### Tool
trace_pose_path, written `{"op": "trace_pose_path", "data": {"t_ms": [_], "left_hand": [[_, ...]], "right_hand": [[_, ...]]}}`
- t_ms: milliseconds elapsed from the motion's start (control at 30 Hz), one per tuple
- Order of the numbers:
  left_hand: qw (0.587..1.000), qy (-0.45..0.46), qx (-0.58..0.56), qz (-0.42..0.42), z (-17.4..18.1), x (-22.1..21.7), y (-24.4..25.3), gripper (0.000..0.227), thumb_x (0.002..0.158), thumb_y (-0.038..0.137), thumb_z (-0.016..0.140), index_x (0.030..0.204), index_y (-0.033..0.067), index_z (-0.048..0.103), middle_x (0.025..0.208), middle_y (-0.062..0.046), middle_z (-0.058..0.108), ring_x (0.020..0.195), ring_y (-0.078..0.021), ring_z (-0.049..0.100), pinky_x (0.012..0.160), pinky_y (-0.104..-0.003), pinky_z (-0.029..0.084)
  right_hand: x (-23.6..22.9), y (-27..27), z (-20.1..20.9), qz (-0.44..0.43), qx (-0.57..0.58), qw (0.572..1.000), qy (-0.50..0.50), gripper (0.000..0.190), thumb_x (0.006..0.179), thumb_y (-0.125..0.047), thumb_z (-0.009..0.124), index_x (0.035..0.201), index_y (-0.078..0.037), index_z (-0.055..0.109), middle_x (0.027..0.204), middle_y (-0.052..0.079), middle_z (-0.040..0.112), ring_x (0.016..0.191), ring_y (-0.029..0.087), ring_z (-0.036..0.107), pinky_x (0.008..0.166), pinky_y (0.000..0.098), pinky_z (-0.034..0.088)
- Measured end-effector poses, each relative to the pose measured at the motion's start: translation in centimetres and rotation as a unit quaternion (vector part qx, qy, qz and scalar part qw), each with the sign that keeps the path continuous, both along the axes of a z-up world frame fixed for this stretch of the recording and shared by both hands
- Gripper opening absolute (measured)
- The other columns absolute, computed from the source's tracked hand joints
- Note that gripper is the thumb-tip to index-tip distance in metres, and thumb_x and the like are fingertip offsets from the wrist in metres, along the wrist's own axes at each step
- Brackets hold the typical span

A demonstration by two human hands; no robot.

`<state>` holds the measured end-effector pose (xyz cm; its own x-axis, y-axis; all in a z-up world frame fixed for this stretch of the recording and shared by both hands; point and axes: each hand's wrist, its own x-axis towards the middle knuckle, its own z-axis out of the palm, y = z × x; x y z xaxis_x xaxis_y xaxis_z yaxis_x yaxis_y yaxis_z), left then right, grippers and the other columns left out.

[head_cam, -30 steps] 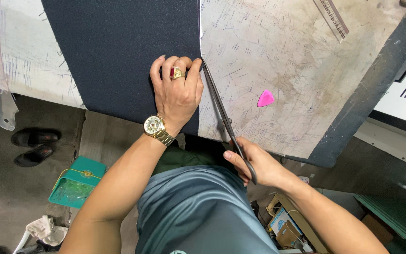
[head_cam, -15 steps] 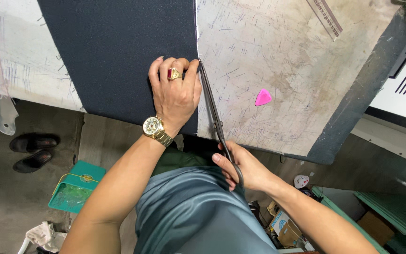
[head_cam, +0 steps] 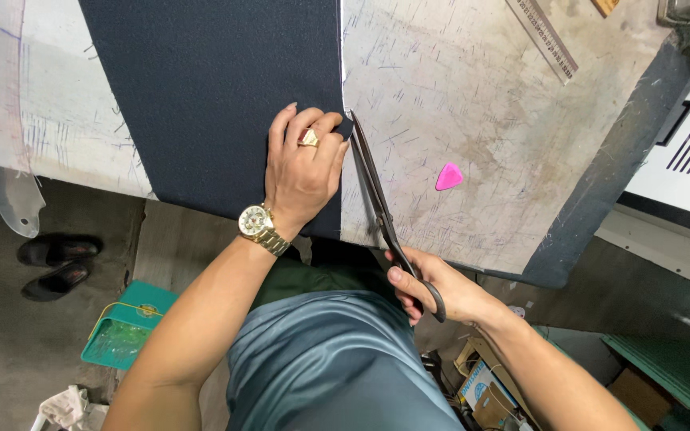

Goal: The person cuts dark fabric using shears, marks it with chalk along a ruler, and handles various fabric pattern components on a table.

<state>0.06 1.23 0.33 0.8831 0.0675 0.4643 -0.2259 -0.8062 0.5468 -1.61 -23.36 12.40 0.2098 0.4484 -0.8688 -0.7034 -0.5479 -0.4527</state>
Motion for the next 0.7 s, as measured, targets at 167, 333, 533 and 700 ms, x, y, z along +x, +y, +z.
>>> {"op": "trace_pose_path", "data": {"t_ms": [167,333,533,700], "left_hand": [[0.996,0.007,-0.094,0.009,0.2,-0.3,0.2,0.015,0.104,0.012,0.062,0.09,0.005,0.061,0.112,-0.011,0.071,0.111,-0.0312,0.064,0.109,-0.053,0.038],[0.992,0.006,-0.125,0.01,0.3,-0.2,0.3,0.012,0.102,0.013,0.066,0.092,0.0064,0.062,0.113,-0.01,0.073,0.111,-0.031,0.064,0.109,-0.052,0.038],[0.99,0.007,-0.137,0.015,-0.1,-0.3,0.2,0.012,0.102,0.015,0.066,0.093,0.007,0.063,0.117,-0.009,0.073,0.113,-0.0308,0.064,0.11,-0.052,0.038],[0.99,0.011,-0.143,0.015,0.0,-0.3,0.3,0.012,0.102,0.016,0.066,0.094,0.0075,0.064,0.117,-0.009,0.074,0.114,-0.0296,0.064,0.11,-0.052,0.037]], "right_hand": [[-1.0,1.0,-1.3,-0.03,0.008,1.0,-0.004,0.037,0.1,-0.024,0.063,0.114,0.01,0.058,0.055,0.012,0.055,0.042,0.019,0.061,0.043,0.0384,0.063],[-2.0,2.6,-3.3,-0.041,0.005,0.998,-0.051,0.038,0.101,-0.024,0.062,0.118,0.01,0.055,0.055,0.012,0.053,0.041,0.021,0.062,0.041,0.0388,0.062],[-1.6,4.8,-3.2,-0.031,-0.017,0.995,-0.09,0.041,0.102,-0.028,0.06,0.117,0.009,0.055,0.054,0.012,0.055,0.04,0.022,0.064,0.039,0.0362,0.062],[-2.2,5.2,-4.0,-0.035,-0.024,0.994,-0.102,0.038,0.103,-0.028,0.058,0.115,0.008,0.056,0.054,0.01,0.055,0.039,0.021,0.064,0.038,0.0332,0.06]]}}
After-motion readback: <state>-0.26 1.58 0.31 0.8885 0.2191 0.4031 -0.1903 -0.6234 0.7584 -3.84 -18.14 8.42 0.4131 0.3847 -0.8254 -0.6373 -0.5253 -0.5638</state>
